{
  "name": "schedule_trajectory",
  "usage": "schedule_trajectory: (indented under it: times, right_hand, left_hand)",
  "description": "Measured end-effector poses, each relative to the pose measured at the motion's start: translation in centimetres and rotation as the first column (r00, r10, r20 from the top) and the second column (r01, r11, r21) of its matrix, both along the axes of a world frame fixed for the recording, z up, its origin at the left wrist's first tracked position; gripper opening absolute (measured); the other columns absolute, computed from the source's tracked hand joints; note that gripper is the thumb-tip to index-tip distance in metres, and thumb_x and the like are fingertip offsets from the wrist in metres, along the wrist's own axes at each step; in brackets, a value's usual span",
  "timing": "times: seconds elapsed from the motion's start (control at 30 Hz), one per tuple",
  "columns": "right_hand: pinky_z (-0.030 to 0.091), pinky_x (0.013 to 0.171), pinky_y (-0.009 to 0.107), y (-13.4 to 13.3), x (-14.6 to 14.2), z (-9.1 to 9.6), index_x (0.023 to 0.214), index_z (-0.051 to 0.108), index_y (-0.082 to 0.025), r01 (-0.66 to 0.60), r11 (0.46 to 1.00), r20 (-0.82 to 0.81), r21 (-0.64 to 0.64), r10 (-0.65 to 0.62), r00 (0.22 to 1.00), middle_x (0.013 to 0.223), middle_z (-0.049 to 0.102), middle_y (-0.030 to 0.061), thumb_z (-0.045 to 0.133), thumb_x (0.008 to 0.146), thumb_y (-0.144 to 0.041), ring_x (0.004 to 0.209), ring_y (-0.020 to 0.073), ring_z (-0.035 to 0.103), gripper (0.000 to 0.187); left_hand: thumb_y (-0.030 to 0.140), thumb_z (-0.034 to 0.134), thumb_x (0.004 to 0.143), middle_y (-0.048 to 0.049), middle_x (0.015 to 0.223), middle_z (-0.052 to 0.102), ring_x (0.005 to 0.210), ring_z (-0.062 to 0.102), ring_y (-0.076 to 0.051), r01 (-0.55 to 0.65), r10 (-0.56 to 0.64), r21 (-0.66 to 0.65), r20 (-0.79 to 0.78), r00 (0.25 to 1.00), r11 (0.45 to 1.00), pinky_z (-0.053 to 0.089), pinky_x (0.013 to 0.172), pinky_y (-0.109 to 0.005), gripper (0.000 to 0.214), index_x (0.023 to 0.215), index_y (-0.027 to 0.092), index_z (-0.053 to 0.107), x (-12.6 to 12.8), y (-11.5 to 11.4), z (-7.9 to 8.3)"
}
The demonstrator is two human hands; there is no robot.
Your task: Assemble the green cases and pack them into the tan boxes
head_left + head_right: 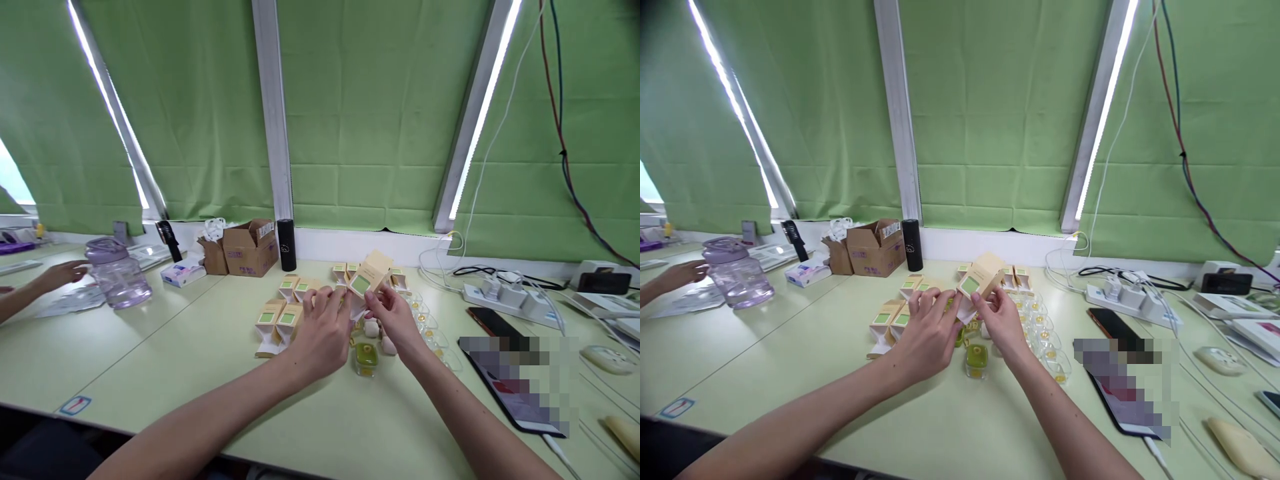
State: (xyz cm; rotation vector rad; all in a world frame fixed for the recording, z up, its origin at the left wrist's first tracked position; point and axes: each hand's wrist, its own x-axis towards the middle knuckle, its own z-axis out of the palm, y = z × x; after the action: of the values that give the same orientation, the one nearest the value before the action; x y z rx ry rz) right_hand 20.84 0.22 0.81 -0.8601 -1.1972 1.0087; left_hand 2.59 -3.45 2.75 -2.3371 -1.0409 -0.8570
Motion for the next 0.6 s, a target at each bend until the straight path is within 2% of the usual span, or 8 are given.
schedule_trajectory:
  times: [0.1, 0.17, 0.27, 0.33, 0.43, 0.5, 0.6]
  right_hand:
    - [0.06, 0.067, 0.034, -0.2, 0.3, 0.3, 0.109, 0.072, -0.02, 0.006, 1.0, -0.011, 0.004, -0.006, 1.0, 0.099, 0.076, 0.0077, 0.086, 0.072, -0.066, 0.08, 0.0223, 0.072, 0.06]
    - [0.06, 0.071, 0.035, -0.2, 0.6, 0.4, 0.107, 0.073, -0.02, -0.006, 1.0, 0.0, 0.014, 0.006, 1.0, 0.102, 0.076, 0.0088, 0.087, 0.072, -0.064, 0.083, 0.0237, 0.072, 0.058]
    - [0.062, 0.078, 0.041, 0.0, 1.1, 0.1, 0.115, 0.072, -0.021, -0.022, 0.999, -0.008, 0.044, 0.023, 1.0, 0.109, 0.078, 0.0108, 0.087, 0.074, -0.06, 0.09, 0.0274, 0.075, 0.059]
    - [0.062, 0.088, 0.045, 0.1, 1.1, -0.3, 0.119, 0.071, -0.022, -0.034, 0.996, -0.008, 0.082, 0.034, 0.999, 0.115, 0.078, 0.0117, 0.087, 0.076, -0.057, 0.1, 0.0303, 0.075, 0.058]
    - [0.059, 0.099, 0.049, 0.0, 0.9, -0.9, 0.122, 0.069, -0.023, -0.025, 0.988, 0.034, 0.151, 0.02, 0.999, 0.12, 0.077, 0.0122, 0.082, 0.084, -0.051, 0.114, 0.0321, 0.073, 0.049]
    - [0.058, 0.1, 0.049, -0.2, 0.7, -1.3, 0.125, 0.067, -0.024, -0.009, 0.979, 0.1, 0.203, -0.012, 0.995, 0.123, 0.076, 0.0119, 0.077, 0.089, -0.046, 0.117, 0.0317, 0.072, 0.043]
    - [0.057, 0.102, 0.049, -0.6, 0.4, -1.6, 0.13, 0.063, -0.025, 0.028, 0.956, 0.223, 0.291, -0.096, 0.97, 0.124, 0.075, 0.0106, 0.074, 0.091, -0.037, 0.116, 0.0302, 0.071, 0.042]
  left_hand:
    - [0.019, 0.057, 0.095, -0.0179, 0.135, 0.062, 0.123, 0.047, -0.037, 0.053, -0.053, 0.011, -0.017, 0.998, 0.999, 0.028, 0.106, -0.056, 0.052, 0.147, 0.014, 0.052, -0.1, -0.8, -0.3]
    - [0.018, 0.057, 0.095, -0.016, 0.134, 0.063, 0.122, 0.047, -0.037, 0.112, -0.11, -0.046, 0.047, 0.993, 0.993, 0.03, 0.105, -0.056, 0.042, 0.137, 0.017, 0.059, -0.3, -0.9, -0.1]
    - [0.018, 0.056, 0.096, -0.0123, 0.124, 0.065, 0.12, 0.046, -0.034, 0.198, -0.139, -0.197, 0.28, 0.95, 0.96, 0.038, 0.103, -0.053, 0.02, 0.114, 0.021, 0.064, -0.4, -0.3, 0.3]
    - [0.023, 0.057, 0.098, -0.0114, 0.119, 0.065, 0.12, 0.047, -0.033, 0.228, -0.081, -0.298, 0.434, 0.897, 0.927, 0.043, 0.103, -0.051, 0.015, 0.112, 0.022, 0.061, -0.4, 0.6, 0.5]
    - [0.034, 0.065, 0.096, -0.0129, 0.127, 0.06, 0.128, 0.047, -0.033, 0.246, 0.019, -0.402, 0.552, 0.833, 0.882, 0.046, 0.106, -0.053, 0.035, 0.128, 0.023, 0.056, -0.1, 2.2, 0.5]
    - [0.037, 0.071, 0.094, -0.0132, 0.13, 0.058, 0.131, 0.048, -0.033, 0.286, 0.033, -0.442, 0.587, 0.809, 0.85, 0.045, 0.11, -0.054, 0.047, 0.136, 0.024, 0.053, 0.1, 3.0, 0.3]
    - [0.034, 0.075, 0.09, -0.0124, 0.13, 0.058, 0.132, 0.051, -0.032, 0.361, 0.033, -0.489, 0.628, 0.778, 0.794, 0.044, 0.113, -0.052, 0.051, 0.136, 0.025, 0.054, 0.5, 3.7, -0.1]
